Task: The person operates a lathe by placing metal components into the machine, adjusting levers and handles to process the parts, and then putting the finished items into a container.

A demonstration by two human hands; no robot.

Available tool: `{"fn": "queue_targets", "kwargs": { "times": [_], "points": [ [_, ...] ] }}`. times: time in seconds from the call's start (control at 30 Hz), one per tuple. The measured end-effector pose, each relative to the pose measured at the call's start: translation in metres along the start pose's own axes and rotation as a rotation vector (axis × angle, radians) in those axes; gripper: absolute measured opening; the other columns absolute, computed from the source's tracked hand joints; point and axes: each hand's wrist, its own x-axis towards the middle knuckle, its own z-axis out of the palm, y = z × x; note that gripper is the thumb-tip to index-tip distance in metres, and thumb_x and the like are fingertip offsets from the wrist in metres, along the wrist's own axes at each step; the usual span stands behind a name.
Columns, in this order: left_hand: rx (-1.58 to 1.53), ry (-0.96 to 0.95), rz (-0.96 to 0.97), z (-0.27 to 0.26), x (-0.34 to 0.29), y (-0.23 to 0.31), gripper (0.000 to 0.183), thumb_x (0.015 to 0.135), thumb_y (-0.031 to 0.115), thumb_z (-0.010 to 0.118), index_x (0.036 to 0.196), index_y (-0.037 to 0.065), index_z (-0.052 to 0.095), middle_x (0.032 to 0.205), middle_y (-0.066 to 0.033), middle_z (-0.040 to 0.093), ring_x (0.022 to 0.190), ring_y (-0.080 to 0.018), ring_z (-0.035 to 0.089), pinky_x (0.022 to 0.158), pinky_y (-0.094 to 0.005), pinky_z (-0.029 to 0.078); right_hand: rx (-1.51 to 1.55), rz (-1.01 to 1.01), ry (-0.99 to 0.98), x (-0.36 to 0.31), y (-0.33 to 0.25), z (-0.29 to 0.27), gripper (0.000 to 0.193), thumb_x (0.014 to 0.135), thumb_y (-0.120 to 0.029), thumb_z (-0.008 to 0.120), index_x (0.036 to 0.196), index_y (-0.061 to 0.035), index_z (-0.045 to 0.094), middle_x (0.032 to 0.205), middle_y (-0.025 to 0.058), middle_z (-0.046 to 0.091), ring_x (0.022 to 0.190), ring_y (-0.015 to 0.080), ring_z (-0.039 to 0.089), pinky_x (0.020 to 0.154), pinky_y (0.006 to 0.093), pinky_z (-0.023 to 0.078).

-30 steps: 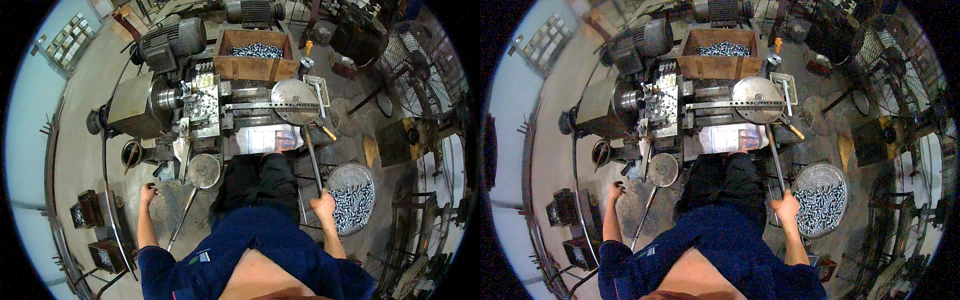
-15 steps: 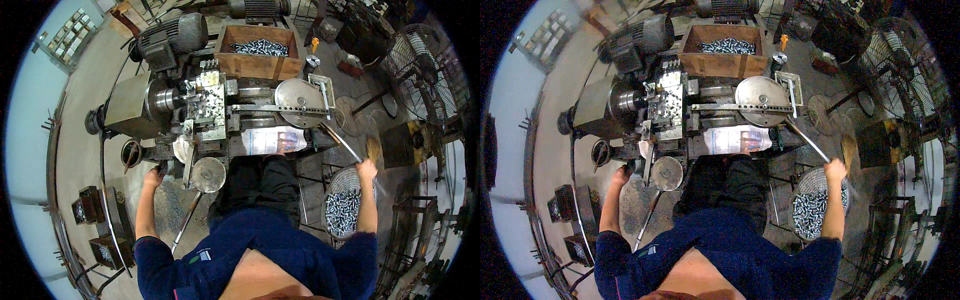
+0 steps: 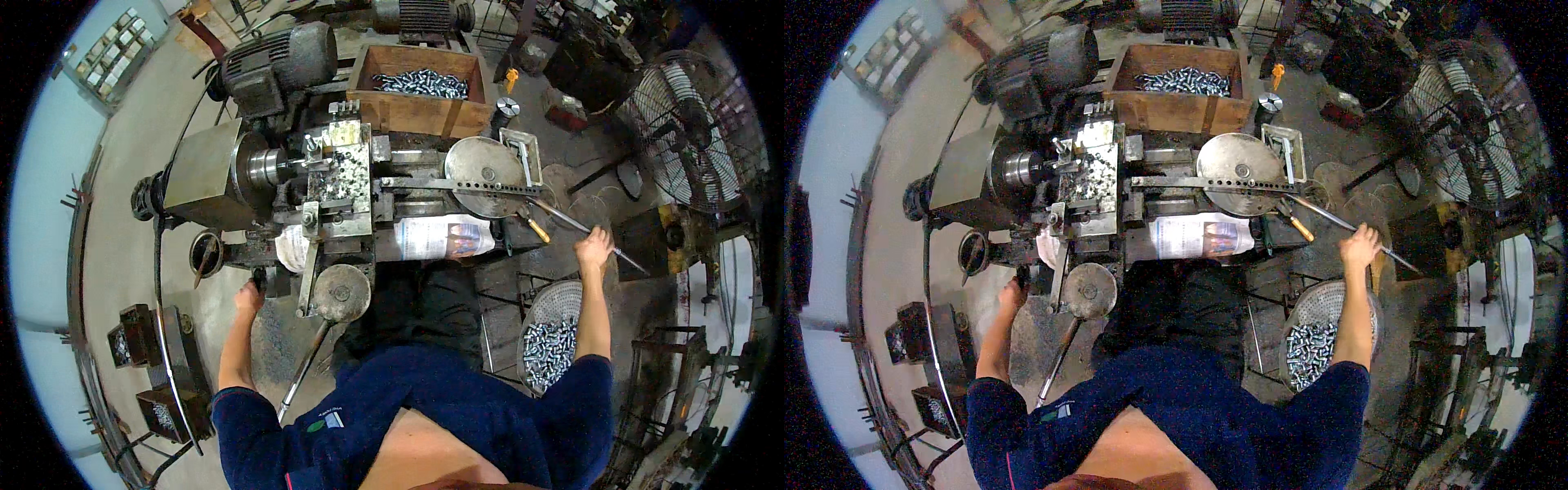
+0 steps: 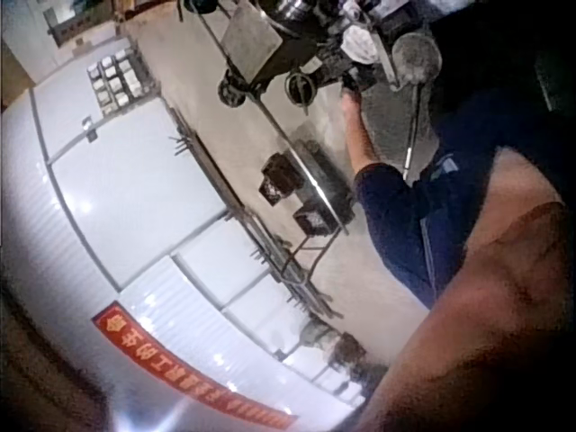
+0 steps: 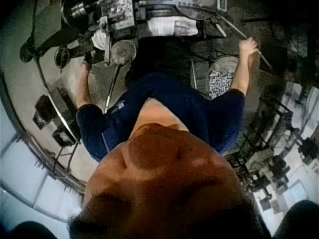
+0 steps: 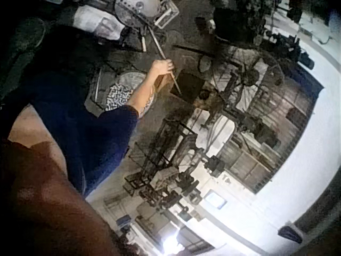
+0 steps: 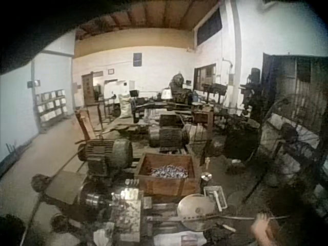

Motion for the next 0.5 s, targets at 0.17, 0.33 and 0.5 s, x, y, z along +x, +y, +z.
{"fn": "queue_targets", "kwargs": {
  "times": [0.17, 0.33, 0.5],
  "points": [
    [-0.309, -0.086, -0.034, 0.012, -0.001, -0.002, 0.044, 0.08, 0.04, 0.062, 0.103, 0.003, 0.055, 0.098, -0.0209, 0.064, 0.084, -0.0353, 0.064, 0.071, -0.0451, 0.051, 0.48, -0.31, 0.102, -0.039, -0.069, -0.065, 0.066, 0.056, -0.016, 0.073, 0.118, -0.0009, 0.053, 0.121, 0.0205, 0.054, 0.117, 0.0357, 0.048, 0.098, 0.0431, 0.038],
    [-0.701, -0.332, -0.073, -0.036, -0.018, -0.042, 0.048, 0.078, 0.019, 0.068, 0.118, -0.003, 0.051, 0.087, -0.0194, 0.063, 0.06, -0.0224, 0.063, 0.058, -0.0336, 0.051, 1.013, -0.901, 0.125, -0.067, -0.222, -0.183, 0.052, 0.059, -0.013, 0.067, 0.111, -0.0054, 0.062, 0.118, 0.0194, 0.057, 0.113, 0.0341, 0.051, 0.097, 0.0393, 0.04],
    [-0.883, 0.135, 0.063, -0.166, -0.072, -0.093, 0.041, 0.084, 0.014, 0.059, 0.12, -0.005, 0.053, 0.086, -0.0171, 0.064, 0.066, -0.0172, 0.061, 0.062, -0.0295, 0.05, 1.075, -1.465, 0.33, -0.137, -0.396, -0.267, 0.042, 0.052, -0.019, 0.069, 0.09, -0.0006, 0.064, 0.105, 0.0193, 0.059, 0.106, 0.037, 0.052, 0.092, 0.0438, 0.043]
  ]
}}
